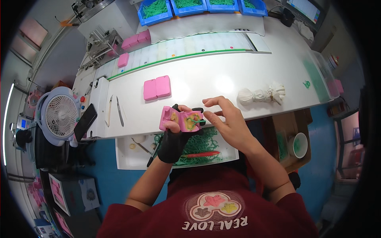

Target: Placing small green plastic components into pink containers at a workstation.

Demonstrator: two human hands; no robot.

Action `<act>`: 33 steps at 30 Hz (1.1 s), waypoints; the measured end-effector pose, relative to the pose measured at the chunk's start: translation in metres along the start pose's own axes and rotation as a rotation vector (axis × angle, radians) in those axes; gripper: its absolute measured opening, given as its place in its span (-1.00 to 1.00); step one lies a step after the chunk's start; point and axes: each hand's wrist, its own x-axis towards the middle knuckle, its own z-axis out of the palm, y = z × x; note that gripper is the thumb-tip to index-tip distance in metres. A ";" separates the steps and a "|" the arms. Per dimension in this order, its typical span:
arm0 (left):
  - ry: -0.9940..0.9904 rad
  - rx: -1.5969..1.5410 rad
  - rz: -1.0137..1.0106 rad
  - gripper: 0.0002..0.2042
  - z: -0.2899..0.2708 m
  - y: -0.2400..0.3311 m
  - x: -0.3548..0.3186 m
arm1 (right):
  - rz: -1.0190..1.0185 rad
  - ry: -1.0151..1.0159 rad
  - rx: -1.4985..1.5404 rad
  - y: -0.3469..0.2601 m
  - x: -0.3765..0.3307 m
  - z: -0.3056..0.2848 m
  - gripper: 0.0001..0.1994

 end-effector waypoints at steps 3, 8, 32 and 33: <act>0.096 -0.011 0.075 -0.05 0.003 0.002 0.004 | 0.297 0.087 0.257 -0.005 -0.006 0.013 -0.75; 0.097 -0.008 0.094 -0.05 0.014 0.003 0.002 | 0.310 0.060 0.520 0.012 -0.010 0.032 -0.68; 0.120 -0.129 0.083 -0.21 0.018 0.000 0.005 | 0.013 0.276 -0.137 -0.006 -0.008 0.036 -0.80; 0.157 -0.185 0.099 -0.22 0.019 -0.002 0.006 | -0.096 0.332 -0.224 -0.006 -0.008 0.037 -0.82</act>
